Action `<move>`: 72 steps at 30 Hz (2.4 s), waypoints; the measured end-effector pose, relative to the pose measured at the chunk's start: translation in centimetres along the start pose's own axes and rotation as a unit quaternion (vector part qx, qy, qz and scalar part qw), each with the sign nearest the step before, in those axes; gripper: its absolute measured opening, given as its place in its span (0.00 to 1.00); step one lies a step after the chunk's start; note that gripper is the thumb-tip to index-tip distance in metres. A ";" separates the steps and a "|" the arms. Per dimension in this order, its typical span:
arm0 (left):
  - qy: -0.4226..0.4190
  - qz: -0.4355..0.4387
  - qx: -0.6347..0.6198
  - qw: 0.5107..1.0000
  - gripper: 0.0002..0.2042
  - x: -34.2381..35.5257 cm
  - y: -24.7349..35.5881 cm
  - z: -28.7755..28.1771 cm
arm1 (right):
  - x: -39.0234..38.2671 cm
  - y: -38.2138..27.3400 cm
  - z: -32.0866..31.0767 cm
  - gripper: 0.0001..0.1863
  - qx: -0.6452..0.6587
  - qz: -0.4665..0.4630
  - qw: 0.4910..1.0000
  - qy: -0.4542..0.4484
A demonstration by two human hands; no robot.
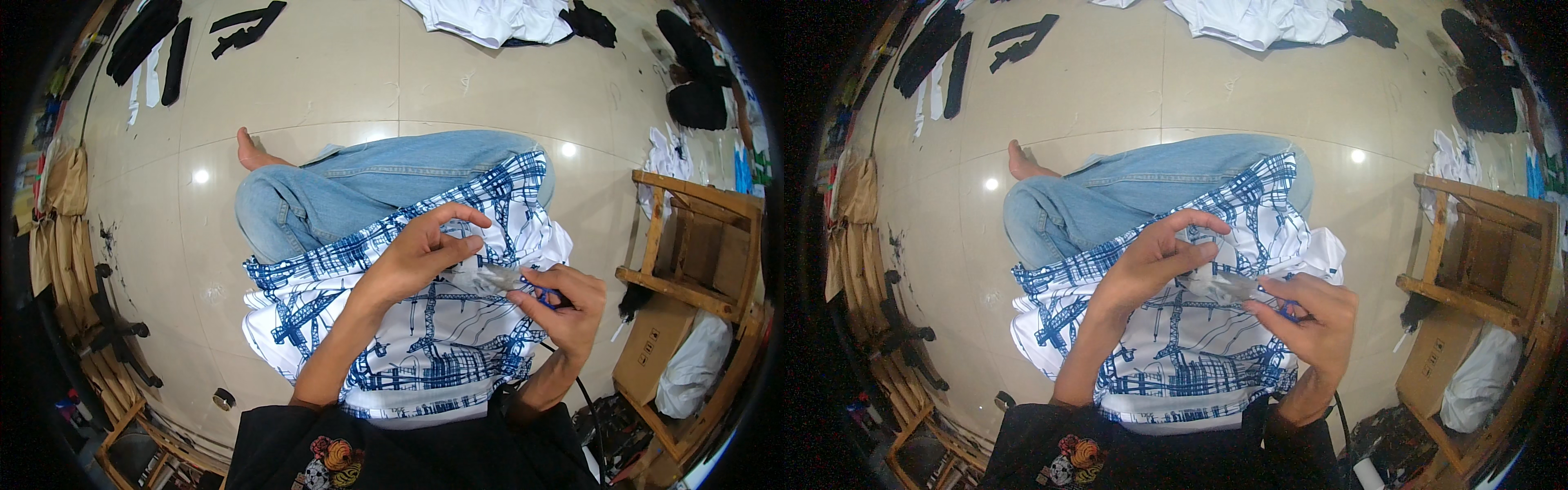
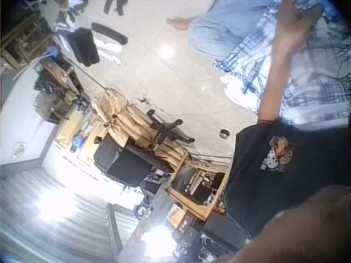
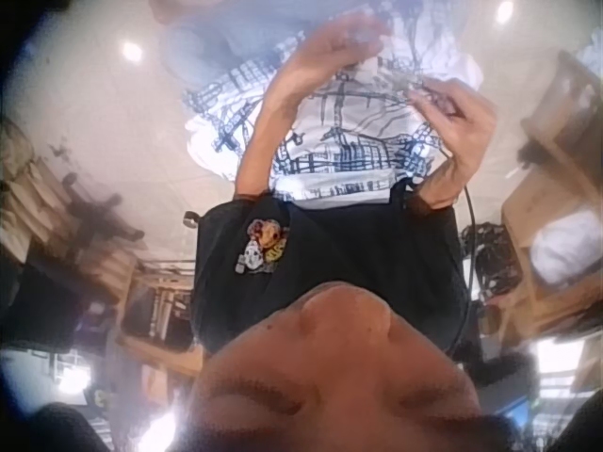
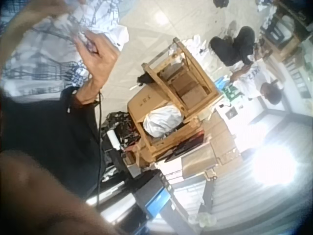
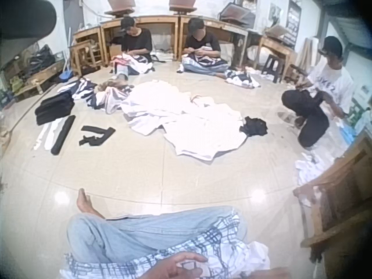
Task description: The person sits on the floor and uses a pair of scissors to trim loose threads and excess fabric from the hem of a white shirt with a blue pattern. They carefully cut along the edge of the garment and then unfold the shirt to display the finished result.
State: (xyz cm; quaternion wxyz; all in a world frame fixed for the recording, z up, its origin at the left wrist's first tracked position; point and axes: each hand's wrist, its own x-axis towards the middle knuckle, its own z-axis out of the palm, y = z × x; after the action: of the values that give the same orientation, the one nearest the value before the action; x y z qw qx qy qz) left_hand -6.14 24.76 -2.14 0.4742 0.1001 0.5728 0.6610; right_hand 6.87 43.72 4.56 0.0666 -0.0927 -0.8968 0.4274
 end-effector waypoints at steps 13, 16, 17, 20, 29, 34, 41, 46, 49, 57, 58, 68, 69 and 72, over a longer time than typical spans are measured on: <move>-0.014 -0.026 0.006 1.000 0.16 0.0 0.3 -0.3 | -0.3 0.3 0.3 0.15 -0.003 0.008 1.000 -0.005; -0.004 -0.007 0.000 1.000 0.15 0.0 -0.2 -0.2 | 0.0 -0.2 0.0 0.14 -0.009 0.012 1.000 -0.013; -0.008 -0.010 -0.003 1.000 0.15 0.0 -0.2 -0.3 | 0.0 -0.3 0.2 0.14 -0.011 0.016 1.000 -0.018; -0.003 -0.008 -0.012 1.000 0.15 0.0 -0.2 -0.1 | -0.2 0.0 -0.3 0.13 -0.022 0.036 0.999 0.005; -0.012 -0.044 0.003 0.999 0.14 0.0 0.4 -0.4 | -0.9 2.9 4.4 0.20 0.418 0.244 0.874 0.046; 0.014 -0.026 -0.005 1.000 0.12 0.1 0.4 -0.3 | -1.5 3.3 5.0 0.11 0.398 0.233 0.887 -0.044; 0.187 0.173 -0.029 0.967 0.18 1.4 -1.4 -1.0 | -1.3 2.9 5.3 0.09 0.414 0.205 0.887 0.008; 0.315 0.274 0.041 0.908 0.21 2.0 -1.3 -1.7 | -1.2 2.6 5.5 0.10 0.424 0.218 0.879 0.001; 0.069 0.267 0.206 0.939 0.21 0.6 -0.6 -1.3 | -1.1 2.7 5.8 0.10 0.441 0.225 0.868 0.032; 0.153 0.246 0.177 0.941 0.19 1.2 -1.3 0.0 | -1.7 1.9 7.0 0.12 0.035 -0.147 0.984 0.094; 0.164 0.258 0.171 0.937 0.19 1.3 -1.4 0.0 | -1.7 1.9 7.4 0.13 0.026 -0.142 0.985 0.093; 0.015 0.248 0.455 0.855 0.14 -2.1 -3.6 -0.3 | -1.1 5.8 6.1 0.13 0.080 0.113 0.800 0.584; 0.029 0.222 0.486 0.845 0.16 -3.8 -4.2 -1.8 | -0.1 6.5 4.5 0.12 0.104 0.107 0.768 0.622; 0.024 0.022 0.597 0.802 0.20 -9.5 -2.5 -7.7 | -0.1 8.7 0.0 0.10 0.172 0.190 0.709 0.657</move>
State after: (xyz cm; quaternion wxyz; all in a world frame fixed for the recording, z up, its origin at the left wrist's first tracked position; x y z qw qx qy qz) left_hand -5.02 12.32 -2.90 0.2924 0.3596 0.8630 0.2011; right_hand 7.92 49.07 -2.25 0.5715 -0.5055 -0.5008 0.4088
